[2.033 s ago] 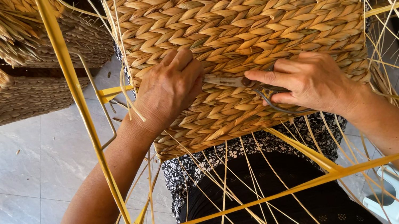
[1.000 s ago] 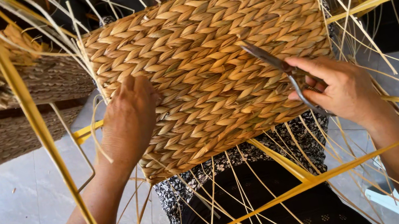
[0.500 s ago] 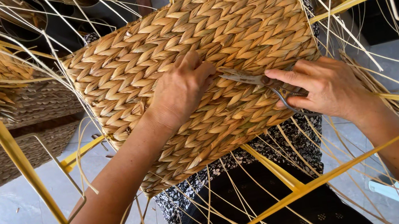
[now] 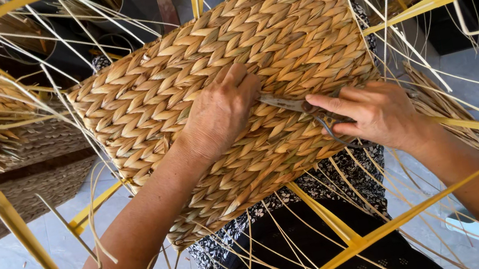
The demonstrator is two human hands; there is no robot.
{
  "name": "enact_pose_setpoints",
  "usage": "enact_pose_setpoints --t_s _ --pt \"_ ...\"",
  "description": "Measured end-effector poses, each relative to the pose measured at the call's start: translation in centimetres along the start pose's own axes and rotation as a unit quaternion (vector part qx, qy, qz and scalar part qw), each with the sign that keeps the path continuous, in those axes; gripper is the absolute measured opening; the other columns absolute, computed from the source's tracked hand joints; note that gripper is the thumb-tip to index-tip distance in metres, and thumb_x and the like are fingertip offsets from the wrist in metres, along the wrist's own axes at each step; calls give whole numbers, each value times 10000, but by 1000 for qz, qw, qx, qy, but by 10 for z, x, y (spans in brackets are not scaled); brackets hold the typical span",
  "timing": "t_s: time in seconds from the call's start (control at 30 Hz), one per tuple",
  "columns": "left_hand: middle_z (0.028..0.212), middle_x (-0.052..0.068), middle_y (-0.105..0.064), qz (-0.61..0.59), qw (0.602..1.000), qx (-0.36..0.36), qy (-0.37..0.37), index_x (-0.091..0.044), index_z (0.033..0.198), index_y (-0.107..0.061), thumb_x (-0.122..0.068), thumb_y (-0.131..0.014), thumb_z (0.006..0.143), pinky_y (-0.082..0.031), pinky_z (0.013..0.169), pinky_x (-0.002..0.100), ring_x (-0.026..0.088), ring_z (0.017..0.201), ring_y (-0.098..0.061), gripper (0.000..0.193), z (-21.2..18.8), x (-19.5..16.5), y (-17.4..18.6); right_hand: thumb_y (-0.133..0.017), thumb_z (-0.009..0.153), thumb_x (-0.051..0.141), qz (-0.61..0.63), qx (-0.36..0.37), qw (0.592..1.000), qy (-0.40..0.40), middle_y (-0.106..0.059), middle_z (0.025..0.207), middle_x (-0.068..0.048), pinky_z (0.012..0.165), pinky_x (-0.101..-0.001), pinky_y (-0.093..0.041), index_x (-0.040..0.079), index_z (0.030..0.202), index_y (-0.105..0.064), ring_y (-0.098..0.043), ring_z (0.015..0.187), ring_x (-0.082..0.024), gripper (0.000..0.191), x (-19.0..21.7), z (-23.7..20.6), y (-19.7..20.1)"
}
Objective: The person sits on the floor with a yellow metal frame across their lap and weaves thin dried plant strands around the frame, tucking and tightening them by hand. They then use scissors to trim the excess strand ends from the woven panel and finally handle a tied bundle of dried leaves.
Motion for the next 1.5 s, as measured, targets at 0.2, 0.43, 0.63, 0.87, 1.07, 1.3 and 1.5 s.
enact_pose_setpoints --t_s 0.2,0.43,0.63,0.87,1.07,1.3,1.5 --pt "950 124 -633 -105 991 -14 82 -43 968 -661 -75 -721 925 -596 654 421 315 775 -703 80 7 16 -1 -898 626 332 21 5 1000 -3 -592 700 4 517 -349 -502 322 1459 -567 -584 560 -182 896 -2 -3 -5" --pt "933 115 -636 -111 993 -21 38 -45 931 -653 -36 -722 910 -605 670 409 295 782 -709 73 10 7 -6 -908 637 301 39 6 999 -21 -603 696 -10 462 -345 -490 306 1425 -578 -587 523 -180 855 -3 0 -7" --pt "864 93 -667 -228 966 -65 101 -12 909 -682 -25 -694 954 -605 552 285 164 655 -675 48 15 37 -1 -891 685 298 92 -26 995 -19 -625 706 5 434 -307 -465 238 1429 -587 -587 523 -151 806 -12 -7 -16" --pt "882 84 -702 -183 970 -63 145 -29 899 -669 8 -656 948 -625 606 249 136 686 -728 63 19 52 -13 -864 839 333 115 -104 973 -173 -642 791 8 519 -306 -465 176 1476 -582 -608 608 -129 713 -39 -25 -1" --pt "896 149 -645 -46 993 -72 80 -2 958 -647 -257 -817 827 -602 638 378 277 748 -694 333 26 22 -10 -870 751 447 9 -57 981 -183 -588 800 -25 573 -388 -464 260 1431 -627 -563 632 -212 746 -28 -17 8" --pt "895 105 -628 -98 987 -113 65 -54 964 -629 -84 -738 938 -576 683 412 280 804 -689 117 33 20 6 -875 752 476 6 -51 991 -121 -574 778 -27 573 -399 -432 226 1415 -636 -552 623 -199 747 -23 1 8" --pt "929 116 -641 -180 976 -96 81 -40 987 -602 -93 -744 882 -591 685 394 272 790 -709 184 35 28 0 -868 745 464 -9 -60 993 -100 -588 817 -15 563 -382 -414 241 1412 -642 -541 628 -181 738 -24 2 8"
Point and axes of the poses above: each hand's wrist, its own z-axis towards the middle knuckle, its own y-axis out of the back of the hand, x = y × z, the point moved 7 cm from there along z, towards the middle knuckle
